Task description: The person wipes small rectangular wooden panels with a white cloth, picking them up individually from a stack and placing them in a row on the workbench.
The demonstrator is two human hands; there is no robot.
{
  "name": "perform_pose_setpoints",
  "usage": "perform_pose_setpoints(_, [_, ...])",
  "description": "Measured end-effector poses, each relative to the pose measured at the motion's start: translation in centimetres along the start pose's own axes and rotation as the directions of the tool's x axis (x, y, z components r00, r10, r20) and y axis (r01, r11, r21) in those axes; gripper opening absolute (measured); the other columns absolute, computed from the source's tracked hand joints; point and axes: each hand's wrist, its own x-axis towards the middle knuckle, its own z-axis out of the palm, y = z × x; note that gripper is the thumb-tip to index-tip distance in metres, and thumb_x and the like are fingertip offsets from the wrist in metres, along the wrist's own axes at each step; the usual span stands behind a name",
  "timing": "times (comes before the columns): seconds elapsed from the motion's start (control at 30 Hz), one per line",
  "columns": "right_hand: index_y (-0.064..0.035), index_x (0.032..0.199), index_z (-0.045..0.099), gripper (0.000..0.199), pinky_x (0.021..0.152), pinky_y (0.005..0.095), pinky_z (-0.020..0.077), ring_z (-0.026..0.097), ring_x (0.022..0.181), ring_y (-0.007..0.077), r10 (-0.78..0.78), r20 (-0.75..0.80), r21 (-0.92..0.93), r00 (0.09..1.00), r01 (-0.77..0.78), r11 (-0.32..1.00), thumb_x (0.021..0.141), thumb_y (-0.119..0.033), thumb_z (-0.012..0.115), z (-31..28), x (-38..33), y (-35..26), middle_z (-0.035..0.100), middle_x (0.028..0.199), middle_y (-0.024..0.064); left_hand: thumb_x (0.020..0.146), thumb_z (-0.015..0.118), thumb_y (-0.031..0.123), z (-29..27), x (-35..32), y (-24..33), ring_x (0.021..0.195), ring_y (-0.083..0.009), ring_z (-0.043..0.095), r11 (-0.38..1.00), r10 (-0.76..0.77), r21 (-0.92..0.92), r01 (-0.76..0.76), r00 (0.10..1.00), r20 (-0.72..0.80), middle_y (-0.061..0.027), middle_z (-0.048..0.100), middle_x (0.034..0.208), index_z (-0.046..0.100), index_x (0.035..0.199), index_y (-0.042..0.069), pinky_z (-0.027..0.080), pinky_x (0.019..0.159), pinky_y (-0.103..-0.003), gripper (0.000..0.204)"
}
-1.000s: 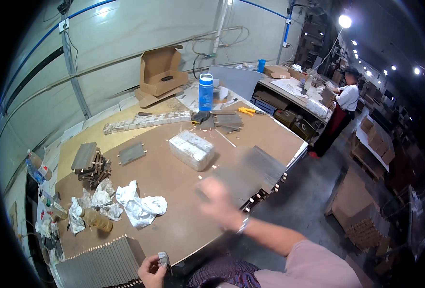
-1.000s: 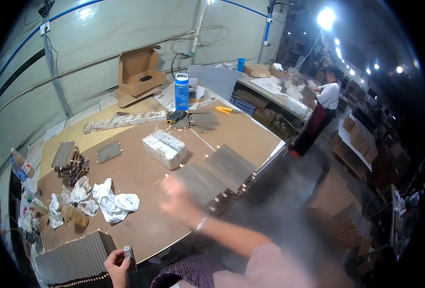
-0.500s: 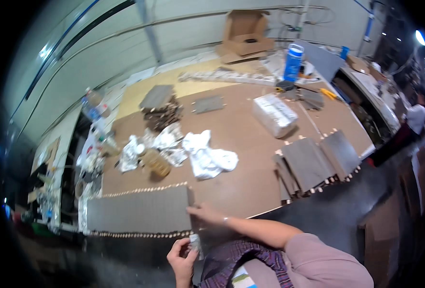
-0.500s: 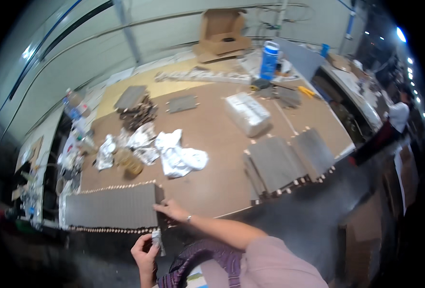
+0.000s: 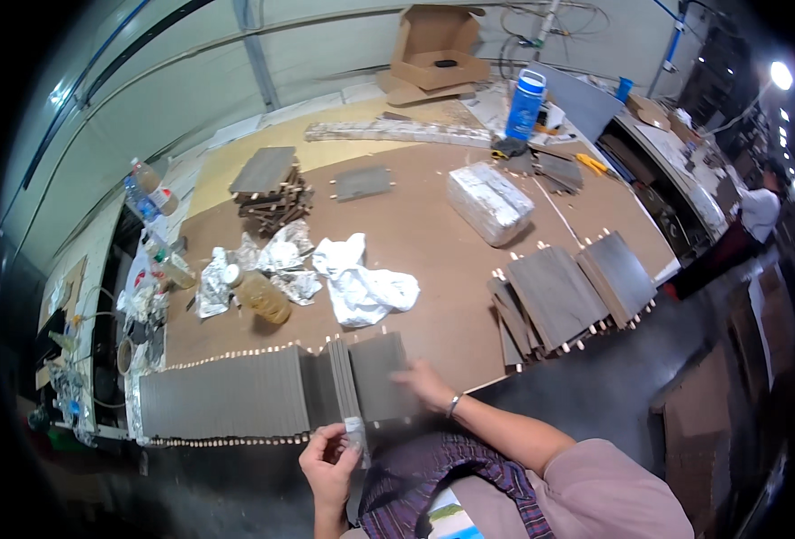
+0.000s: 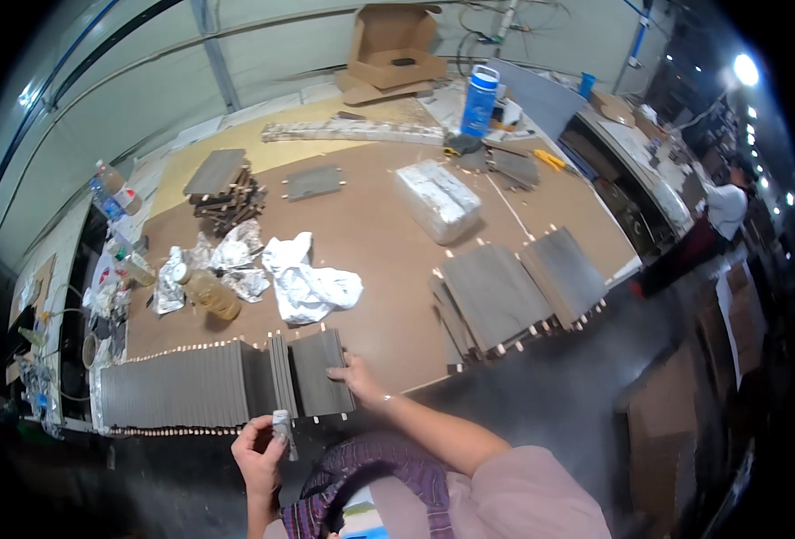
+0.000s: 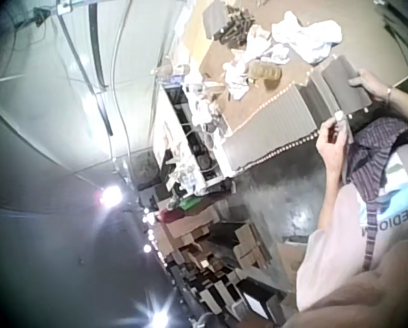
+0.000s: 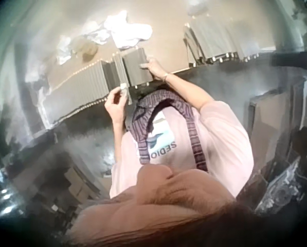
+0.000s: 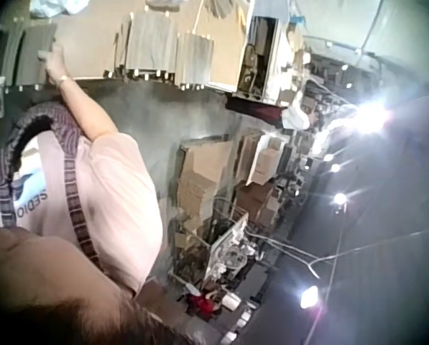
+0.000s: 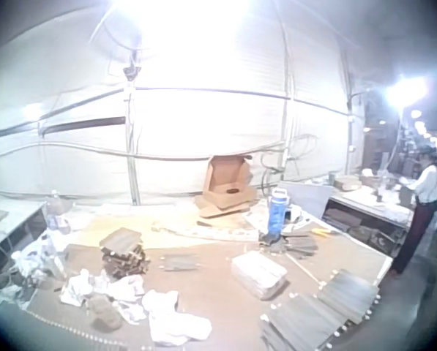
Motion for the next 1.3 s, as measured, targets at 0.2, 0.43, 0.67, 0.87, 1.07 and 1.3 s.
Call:
perform_pose_setpoints(0.2, [0.0019, 0.122, 0.055, 0.037, 0.082, 0.0356, 0.0553, 0.065, 0.095, 0.0210, -0.007, -0.028, 0.208, 1.000, 0.013, 0.978, 0.088, -0.011, 0.059, -5.8, -6.3, -6.0, 0.064, 0.108, 0.0129, 0.067, 0.075, 0.003, 4.0, 1.7, 1.1, 0.077, -0.0158, 0.060, 0.935, 0.235, 0.213, -0.282, 0.947, 0.220, -0.0062, 0.063, 0.087, 0.067, 0.099, -0.002, 0.049, 0.071, -0.027, 0.033])
perform_pose_setpoints(0.43, [0.0069, 0.120, 0.054, 0.038, 0.079, 0.0311, 0.0571, 0.069, 0.088, 0.0185, -0.018, 0.143, 0.254, 0.990, -0.019, 0.967, 0.086, -0.008, 0.061, -8.0, -9.3, -6.6, 0.067, 0.106, 0.0133, 0.063, 0.079, 0.015, 8.4, 7.0, 2.8, 0.076, -0.0275, 0.060, 0.517, 0.568, 0.344, -0.784, 0.614, 0.548, -0.0116, 0.062, 0.084, 0.066, 0.094, 0.001, 0.050, 0.067, -0.036, 0.037])
perform_pose_setpoints(0.67, [0.0033, 0.122, 0.053, 0.043, 0.080, 0.0302, 0.0529, 0.065, 0.090, 0.0157, 0.002, 0.027, 0.318, 1.000, -0.011, 0.948, 0.082, -0.012, 0.062, -7.4, -11.4, -7.5, 0.065, 0.106, 0.0100, 0.074, 0.071, 0.001, 8.8, 11.8, 3.8, 0.080, -0.0127, 0.059, 0.893, 0.333, 0.229, -0.388, 0.911, 0.245, -0.0044, 0.060, 0.091, 0.065, 0.102, -0.001, 0.048, 0.071, -0.026, 0.029])
perform_pose_setpoints(0.87, [0.0019, 0.134, 0.045, 0.058, 0.094, 0.0367, 0.0521, 0.063, 0.107, 0.0222, -0.069, 0.196, 0.568, 0.978, -0.056, 0.821, 0.079, -0.008, 0.060, -6.3, -11.7, -8.2, 0.060, 0.120, 0.0123, 0.078, 0.071, -0.002, 10.5, 5.6, 1.5, 0.080, -0.0099, 0.059, 0.986, 0.066, -0.168, -0.005, 0.932, 0.358, -0.0032, 0.063, 0.096, 0.064, 0.109, -0.001, 0.050, 0.072, -0.024, 0.032])
perform_pose_setpoints(1.07, [0.0011, 0.134, 0.044, 0.056, 0.095, 0.0337, 0.0497, 0.060, 0.108, 0.0192, -0.174, 0.124, 0.204, 0.977, 0.146, 0.968, 0.080, -0.004, 0.060, -4.9, -10.8, -6.9, 0.059, 0.120, 0.0100, 0.075, 0.074, 0.002, 11.2, 6.2, 2.6, 0.078, -0.0139, 0.063, 0.929, 0.301, 0.155, -0.335, 0.931, 0.208, -0.0060, 0.063, 0.090, 0.065, 0.099, -0.001, 0.052, 0.071, -0.027, 0.025])
perform_pose_setpoints(1.3, [-0.0007, 0.132, 0.046, 0.057, 0.096, 0.0316, 0.0453, 0.054, 0.110, 0.0131, -0.414, 0.173, -0.181, 0.894, 0.442, 0.878, 0.076, 0.002, 0.059, -3.6, -9.7, -4.4, 0.057, 0.119, 0.0051, 0.068, 0.078, 0.015, 14.8, 6.6, 4.5, 0.069, -0.0252, 0.061, 0.615, 0.628, 0.368, -0.697, 0.715, 0.306, -0.0127, 0.061, 0.082, 0.063, 0.091, 0.000, 0.051, 0.062, -0.035, 0.031])
